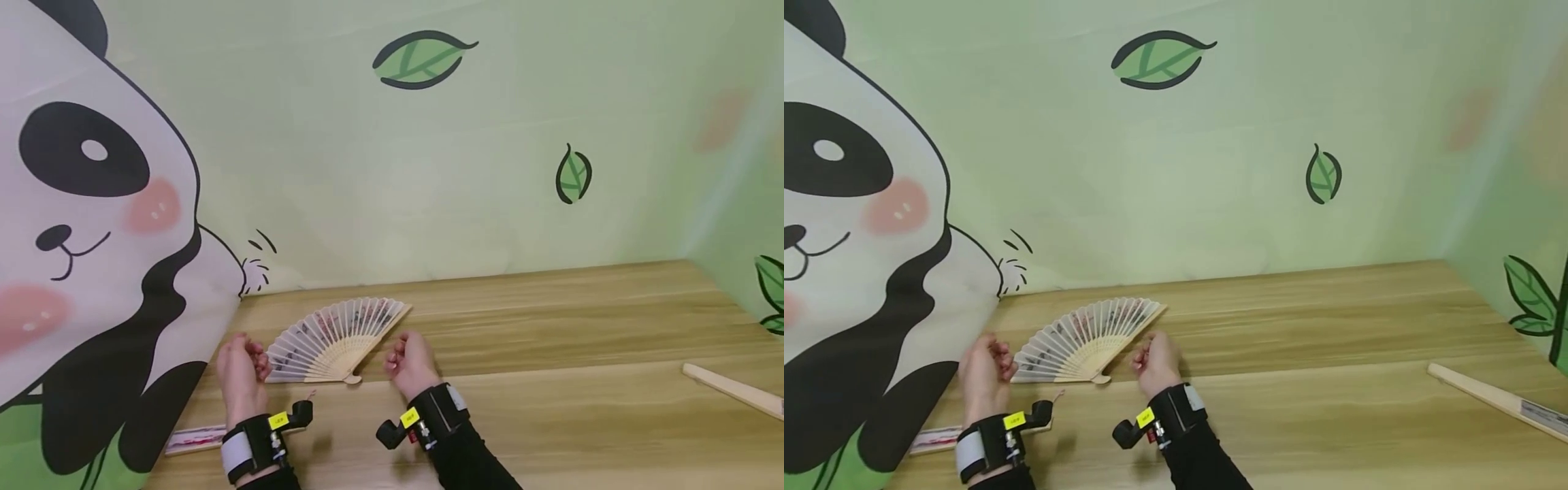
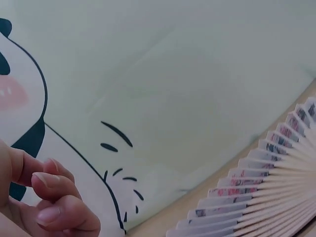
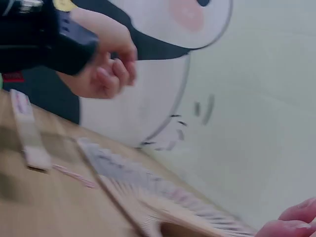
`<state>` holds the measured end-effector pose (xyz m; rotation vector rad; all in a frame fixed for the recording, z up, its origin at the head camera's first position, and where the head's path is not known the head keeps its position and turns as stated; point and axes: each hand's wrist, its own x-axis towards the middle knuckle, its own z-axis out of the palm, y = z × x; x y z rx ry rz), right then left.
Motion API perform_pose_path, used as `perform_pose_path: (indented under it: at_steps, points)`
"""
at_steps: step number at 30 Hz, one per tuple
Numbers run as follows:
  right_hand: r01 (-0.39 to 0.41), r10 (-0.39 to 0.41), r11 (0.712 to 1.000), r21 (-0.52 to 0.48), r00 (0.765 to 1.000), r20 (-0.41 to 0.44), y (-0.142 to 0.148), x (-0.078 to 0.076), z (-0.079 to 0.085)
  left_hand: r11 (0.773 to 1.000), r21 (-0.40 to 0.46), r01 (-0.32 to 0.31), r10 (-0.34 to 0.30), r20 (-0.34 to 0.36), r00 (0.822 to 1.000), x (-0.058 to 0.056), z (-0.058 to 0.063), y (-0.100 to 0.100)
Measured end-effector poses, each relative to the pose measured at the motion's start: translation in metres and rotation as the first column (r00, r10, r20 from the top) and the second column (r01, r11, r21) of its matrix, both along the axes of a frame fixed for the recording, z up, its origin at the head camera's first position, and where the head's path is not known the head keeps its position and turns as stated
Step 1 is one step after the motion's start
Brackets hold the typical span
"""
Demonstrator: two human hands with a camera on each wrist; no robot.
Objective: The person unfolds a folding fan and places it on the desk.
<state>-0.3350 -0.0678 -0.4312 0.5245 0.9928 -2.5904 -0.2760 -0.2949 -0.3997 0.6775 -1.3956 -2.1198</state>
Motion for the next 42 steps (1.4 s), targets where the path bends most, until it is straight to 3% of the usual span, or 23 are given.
perform_pose_path:
  at_steps: [7, 12, 16, 22, 26, 28, 30, 33, 35, 36, 37, 38, 40, 42]
  points:
    - [0.085, -0.082, 0.984, -0.157, 0.996, 0.024, 0.046, -0.025, 0.017, 1.0, -0.008, 0.029, -0.03, -0.086, 0.996, -0.011, 0.014, 0.008]
    - [0.148, -0.143, 0.96, -0.237, 0.989, 0.039, 0.085, -0.033, 0.031, 0.996, -0.052, 0.078, -0.082, -0.065, 0.995, -0.021, 0.022, 0.017]
    - [0.164, -0.158, 0.952, -0.257, 0.987, 0.042, 0.117, -0.036, 0.04, 0.981, -0.153, 0.116, -0.122, -0.026, 0.992, -0.03, 0.026, 0.028]
    - [0.182, -0.19, 0.976, -0.122, 0.98, -0.057, 0.159, -0.04, 0.052, 0.924, -0.303, 0.233, -0.233, 0.038, 0.972, -0.042, 0.031, 0.049]
    - [0.165, -0.162, 0.986, 0.016, 0.979, -0.126, 0.175, -0.04, 0.054, 0.879, -0.389, 0.276, -0.273, 0.063, 0.96, -0.04, 0.033, 0.052]
    - [0.152, -0.132, 0.981, 0.123, 0.979, -0.158, 0.182, -0.037, 0.052, 0.853, -0.426, 0.301, -0.293, 0.085, 0.952, -0.036, 0.031, 0.052]
    - [0.154, -0.105, 0.955, 0.254, 0.975, -0.197, 0.193, -0.035, 0.05, 0.823, -0.459, 0.334, -0.321, 0.109, 0.941, -0.033, 0.03, 0.055]
    - [0.187, -0.08, 0.89, 0.417, 0.962, -0.261, 0.216, -0.033, 0.05, 0.766, -0.514, 0.386, -0.377, 0.127, 0.917, -0.036, 0.03, 0.064]
    - [0.225, -0.061, 0.819, 0.527, 0.948, -0.311, 0.232, -0.031, 0.051, 0.725, -0.558, 0.404, -0.404, 0.131, 0.905, -0.042, 0.031, 0.074]
    - [0.25, -0.047, 0.77, 0.587, 0.94, -0.338, 0.24, -0.031, 0.051, 0.707, -0.578, 0.408, -0.41, 0.135, 0.902, -0.044, 0.032, 0.078]
    - [0.28, -0.028, 0.701, 0.656, 0.93, -0.366, 0.246, -0.03, 0.051, 0.693, -0.591, 0.413, -0.42, 0.136, 0.897, -0.046, 0.032, 0.083]
    - [0.31, 0.0, 0.612, 0.728, 0.92, -0.392, 0.253, -0.03, 0.05, 0.679, -0.604, 0.417, -0.426, 0.138, 0.894, -0.048, 0.031, 0.088]
    - [0.37, 0.059, 0.396, 0.84, 0.903, -0.426, 0.265, -0.029, 0.05, 0.652, -0.624, 0.43, -0.446, 0.143, 0.884, -0.051, 0.03, 0.101]
    - [0.413, 0.112, 0.183, 0.892, 0.893, -0.436, 0.28, -0.027, 0.049, 0.627, -0.637, 0.449, -0.473, 0.147, 0.869, -0.054, 0.026, 0.117]
